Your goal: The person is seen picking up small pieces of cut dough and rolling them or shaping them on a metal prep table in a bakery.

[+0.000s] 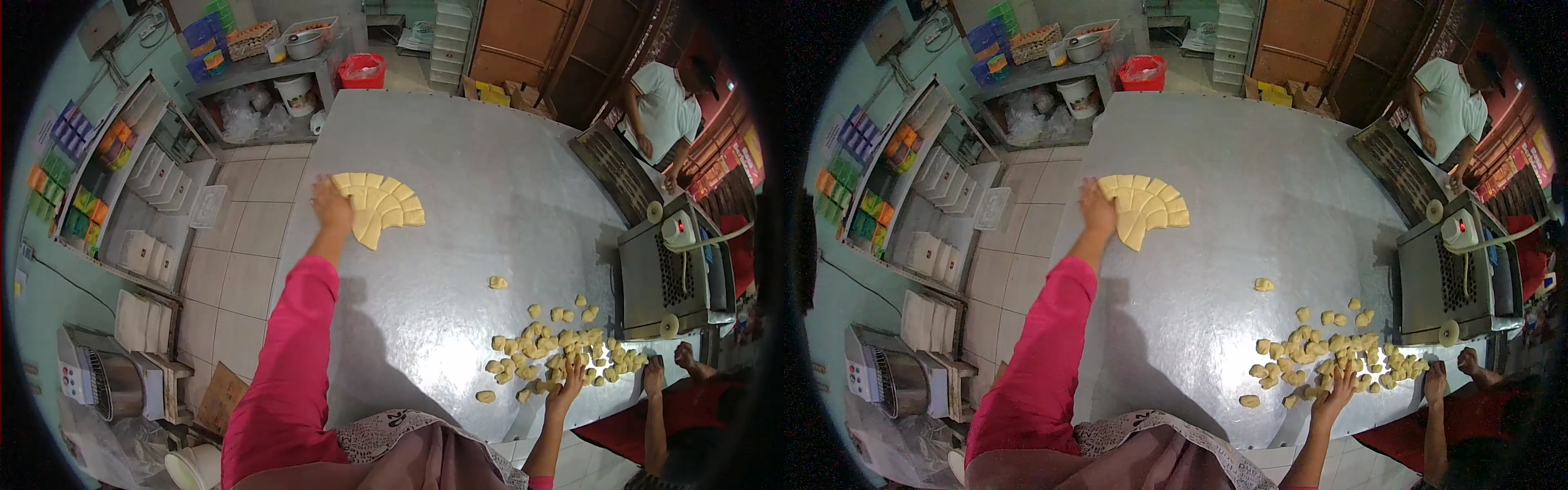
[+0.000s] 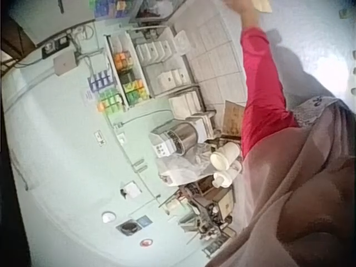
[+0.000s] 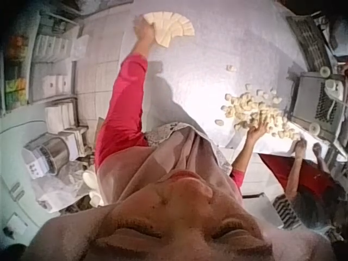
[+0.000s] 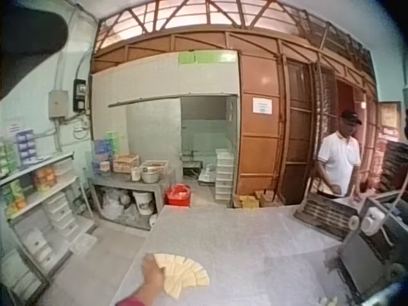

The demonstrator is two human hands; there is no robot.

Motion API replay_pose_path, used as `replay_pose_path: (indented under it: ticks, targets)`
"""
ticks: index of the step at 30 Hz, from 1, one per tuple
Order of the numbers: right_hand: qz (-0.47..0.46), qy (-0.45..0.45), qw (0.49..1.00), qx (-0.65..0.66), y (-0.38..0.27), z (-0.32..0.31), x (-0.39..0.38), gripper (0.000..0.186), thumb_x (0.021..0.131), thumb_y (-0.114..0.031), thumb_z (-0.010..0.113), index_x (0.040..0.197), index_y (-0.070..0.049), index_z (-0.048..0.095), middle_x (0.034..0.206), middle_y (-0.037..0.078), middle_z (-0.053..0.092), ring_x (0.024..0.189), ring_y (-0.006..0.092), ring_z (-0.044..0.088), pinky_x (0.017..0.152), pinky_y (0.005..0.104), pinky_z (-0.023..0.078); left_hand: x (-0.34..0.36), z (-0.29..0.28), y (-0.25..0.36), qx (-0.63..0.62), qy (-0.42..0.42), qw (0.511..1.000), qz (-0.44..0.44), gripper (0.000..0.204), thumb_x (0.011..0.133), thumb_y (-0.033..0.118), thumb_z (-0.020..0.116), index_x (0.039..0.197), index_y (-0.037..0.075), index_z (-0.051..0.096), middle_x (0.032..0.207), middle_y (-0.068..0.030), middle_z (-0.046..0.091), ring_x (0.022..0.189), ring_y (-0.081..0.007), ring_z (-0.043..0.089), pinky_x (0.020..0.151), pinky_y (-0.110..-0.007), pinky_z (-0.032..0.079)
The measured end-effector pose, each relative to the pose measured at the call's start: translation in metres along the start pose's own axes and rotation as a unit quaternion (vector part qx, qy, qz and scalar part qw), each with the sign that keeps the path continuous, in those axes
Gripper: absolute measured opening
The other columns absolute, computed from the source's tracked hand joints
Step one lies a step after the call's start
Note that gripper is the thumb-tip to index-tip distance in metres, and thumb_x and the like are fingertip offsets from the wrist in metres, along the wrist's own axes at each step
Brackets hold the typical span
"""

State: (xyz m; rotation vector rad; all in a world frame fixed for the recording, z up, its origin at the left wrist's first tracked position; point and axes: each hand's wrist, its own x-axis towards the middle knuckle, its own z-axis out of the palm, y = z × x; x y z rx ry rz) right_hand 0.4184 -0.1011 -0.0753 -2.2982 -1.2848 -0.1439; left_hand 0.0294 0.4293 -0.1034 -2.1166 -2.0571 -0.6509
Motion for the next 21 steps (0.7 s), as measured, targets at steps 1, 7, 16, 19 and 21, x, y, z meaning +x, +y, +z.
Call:
replay_pose_path:
  ticks: [1, 7, 16, 19, 21]
  targets:
    - [0.028, 0.008, 0.999, -0.018, -0.009, 0.002, 0.000, 0.051, 0.071, 0.000, 0.043, 0.121, -0.003, 0.054, 0.141, 0.021, 0.038, 0.133, 0.0410, 0.029, 0.109, 0.0532, 0.017, 0.008, 0.005, -0.028, -0.008, -0.033, 0.998, -0.043, 0.062, 0.089, 0.034, 0.055, 0.137, 0.000, 0.037, 0.144, -0.0197, 0.033, 0.136, -0.0310, 0.027, 0.108, -0.039, 0.031]
    - [-0.030, 0.017, 0.997, 0.070, -0.067, 0.018, 0.009, 0.051, 0.064, 0.008, 0.042, 0.113, -0.001, 0.056, 0.136, 0.023, 0.041, 0.128, 0.0410, 0.036, 0.107, 0.0481, 0.025, 0.031, -0.001, -0.066, -0.030, -0.243, 0.957, -0.154, 0.037, 0.089, 0.026, 0.053, 0.119, 0.004, 0.054, 0.124, -0.0196, 0.051, 0.116, -0.0327, 0.051, 0.094, -0.042, 0.045]
    - [-0.238, -0.192, 0.913, 0.269, -0.200, 0.029, 0.028, 0.053, 0.065, 0.009, 0.055, 0.116, -0.005, 0.055, 0.126, 0.022, 0.049, 0.116, 0.0395, 0.048, 0.097, 0.0443, 0.041, -0.172, -0.056, -0.035, -0.601, -0.307, 0.737, -0.040, 0.010, 0.092, 0.015, 0.046, 0.099, 0.011, 0.052, 0.075, 0.0035, 0.049, 0.064, -0.0049, 0.044, 0.057, -0.021, 0.039]
    - [-0.339, -0.208, 0.886, 0.237, -0.243, 0.022, 0.023, 0.062, 0.072, -0.003, 0.065, 0.130, -0.005, 0.043, 0.131, 0.023, 0.045, 0.120, 0.0402, 0.045, 0.101, 0.0448, 0.039, -0.249, -0.126, 0.017, -0.422, -0.447, 0.779, 0.126, 0.029, 0.093, 0.023, 0.050, 0.114, 0.002, 0.052, 0.096, -0.0072, 0.057, 0.090, -0.0167, 0.053, 0.083, -0.032, 0.043]
    - [-0.330, -0.309, 0.856, 0.249, -0.252, 0.027, 0.008, 0.068, 0.074, -0.011, 0.068, 0.135, -0.006, 0.039, 0.136, 0.024, 0.039, 0.123, 0.0402, 0.043, 0.102, 0.0434, 0.038, -0.282, -0.146, 0.022, -0.452, -0.449, 0.751, 0.172, 0.036, 0.093, 0.024, 0.052, 0.121, 0.002, 0.050, 0.106, -0.0109, 0.059, 0.101, -0.0186, 0.053, 0.092, -0.034, 0.042]
